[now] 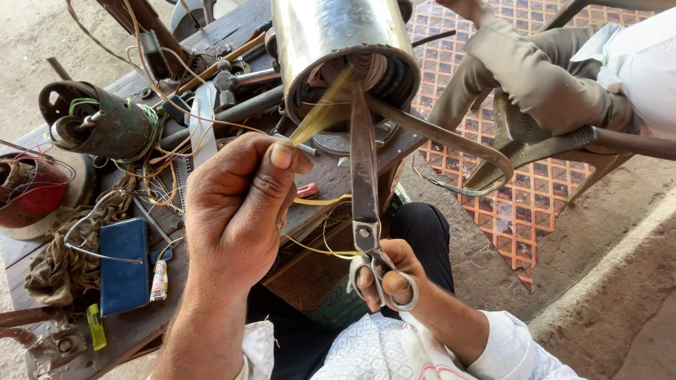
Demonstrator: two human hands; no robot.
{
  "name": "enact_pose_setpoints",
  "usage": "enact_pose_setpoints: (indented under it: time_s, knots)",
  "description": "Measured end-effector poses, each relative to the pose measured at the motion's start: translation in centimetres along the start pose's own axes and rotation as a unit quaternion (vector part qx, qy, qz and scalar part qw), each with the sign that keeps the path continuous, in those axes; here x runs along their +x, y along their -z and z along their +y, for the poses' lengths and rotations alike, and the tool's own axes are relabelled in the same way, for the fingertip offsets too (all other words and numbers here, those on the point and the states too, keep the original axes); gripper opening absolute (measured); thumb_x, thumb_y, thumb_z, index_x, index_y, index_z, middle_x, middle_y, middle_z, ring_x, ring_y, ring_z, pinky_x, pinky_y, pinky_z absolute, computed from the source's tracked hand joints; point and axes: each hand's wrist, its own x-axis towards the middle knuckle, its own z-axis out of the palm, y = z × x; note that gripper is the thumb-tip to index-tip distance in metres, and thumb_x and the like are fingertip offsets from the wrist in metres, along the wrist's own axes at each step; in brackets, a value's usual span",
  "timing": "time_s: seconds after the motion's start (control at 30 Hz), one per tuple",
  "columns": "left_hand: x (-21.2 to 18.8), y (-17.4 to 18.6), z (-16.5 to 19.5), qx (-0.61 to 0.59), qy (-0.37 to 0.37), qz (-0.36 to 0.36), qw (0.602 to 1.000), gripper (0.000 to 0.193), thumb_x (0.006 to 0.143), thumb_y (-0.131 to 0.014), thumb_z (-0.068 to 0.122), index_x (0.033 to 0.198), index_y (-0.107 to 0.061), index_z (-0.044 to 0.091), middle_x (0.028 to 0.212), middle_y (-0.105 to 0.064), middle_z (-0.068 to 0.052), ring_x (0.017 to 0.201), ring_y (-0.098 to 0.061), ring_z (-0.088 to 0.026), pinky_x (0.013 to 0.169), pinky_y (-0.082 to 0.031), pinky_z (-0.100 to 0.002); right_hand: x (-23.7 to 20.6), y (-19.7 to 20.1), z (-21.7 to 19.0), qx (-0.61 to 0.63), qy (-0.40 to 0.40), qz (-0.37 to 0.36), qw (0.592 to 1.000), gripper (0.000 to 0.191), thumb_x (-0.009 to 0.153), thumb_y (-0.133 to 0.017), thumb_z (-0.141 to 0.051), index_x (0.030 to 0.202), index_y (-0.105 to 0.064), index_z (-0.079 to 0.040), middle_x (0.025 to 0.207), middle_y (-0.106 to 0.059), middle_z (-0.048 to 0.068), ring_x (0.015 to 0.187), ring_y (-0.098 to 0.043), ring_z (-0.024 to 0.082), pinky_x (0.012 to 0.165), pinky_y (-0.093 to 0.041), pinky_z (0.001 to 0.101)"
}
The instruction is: The person threads a flat yellow strap through a metal cylinder mounted on a workbench, pulling it through the open end by hand. They pull the strap taut, cut it with scissors, tie knots in the ends, and finally use a screwdriver on the cylinder assembly.
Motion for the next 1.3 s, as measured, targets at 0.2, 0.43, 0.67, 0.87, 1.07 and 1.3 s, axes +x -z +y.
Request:
enact_pose_setpoints:
  time_s: [0.2, 0.43, 0.67, 0.87, 1.07, 1.3]
  knots:
    - [-2.1, 3.7, -2.9, 0.02, -0.081, 0.068, 0.994, 0.024, 0.113, -0.061, 0.018, 0.106, -0.068, -0.004, 0.075, -0.063, -0.002, 0.052, -0.049, -0.002, 0.045, -0.036, -0.018, -1.9, 2.5, -2.2, -0.35, 0.009, -0.082, 0.933, 0.051, 0.077, -0.089, -0.044, 0.089, -0.069, 0.0, 0.07, -0.061, 0.004, 0.059, -0.058, 0.01, 0.055, -0.047, 0.0248]
    - [-3.3, 10.2, -8.4, 0.042, -0.075, 0.344, 0.935, 0.009, 0.111, -0.072, 0.005, 0.112, -0.066, -0.001, 0.087, -0.067, -0.003, 0.063, -0.055, -0.007, 0.051, -0.04, -0.023, -3.0, 2.4, -4.4, -0.541, -0.078, -0.003, 0.838, 0.034, 0.075, -0.092, -0.027, 0.079, -0.07, -0.002, 0.062, -0.066, 0.005, 0.055, -0.062, 0.013, 0.05, -0.049, 0.0319]
    - [-4.7, 4.4, -10.6, 0.071, -0.044, 0.251, 0.964, 0.035, 0.096, -0.076, 0.011, 0.129, -0.063, 0.007, 0.065, -0.055, 0.008, 0.053, -0.046, -0.001, 0.046, -0.031, -0.017, 4.3, 2.2, -6.4, -0.769, -0.077, 0.076, 0.631, 0.037, 0.076, -0.085, -0.04, 0.078, -0.072, -0.006, 0.062, -0.064, 0.017, 0.058, -0.064, 0.033, 0.056, -0.047, 0.0431]
    - [-3.7, -0.7, -6.9, 0.257, -0.2, 0.13, 0.937, 0.036, 0.108, -0.075, 0.014, 0.138, -0.059, 0.007, 0.07, -0.059, 0.005, 0.059, -0.055, -0.003, 0.056, -0.04, -0.019, 12.1, 2.5, -3.8, -0.888, -0.064, 0.039, 0.453, 0.041, 0.081, -0.079, -0.047, 0.089, -0.07, -0.007, 0.082, -0.07, 0.015, 0.081, -0.07, 0.037, 0.072, -0.054, 0.049]
    - [2.2, -0.8, -4.1, 0.293, -0.187, 0.11, 0.931, 0.063, 0.097, -0.079, 0.017, 0.148, -0.045, 0.003, 0.074, -0.071, -0.007, 0.048, -0.057, -0.01, 0.049, -0.045, -0.029, 12.2, -0.4, -4.0, -0.859, 0.064, -0.105, 0.497, 0.027, 0.077, -0.077, -0.018, 0.101, -0.072, -0.006, 0.095, -0.071, 0.012, 0.091, -0.069, 0.033, 0.08, -0.053, 0.0432]
    - [4.0, 0.0, -2.2, 0.37, -0.327, -0.012, 0.869, 0.06, 0.108, -0.06, 0.008, 0.159, -0.032, 0.021, 0.115, -0.07, -0.01, 0.095, -0.076, -0.023, 0.082, -0.06, -0.034, 4.8, -7.2, -11.4, -0.779, 0.314, -0.017, 0.543, 0.025, 0.091, -0.084, -0.015, 0.109, -0.07, -0.006, 0.101, -0.068, 0.008, 0.092, -0.069, 0.025, 0.084, -0.057, 0.0399]
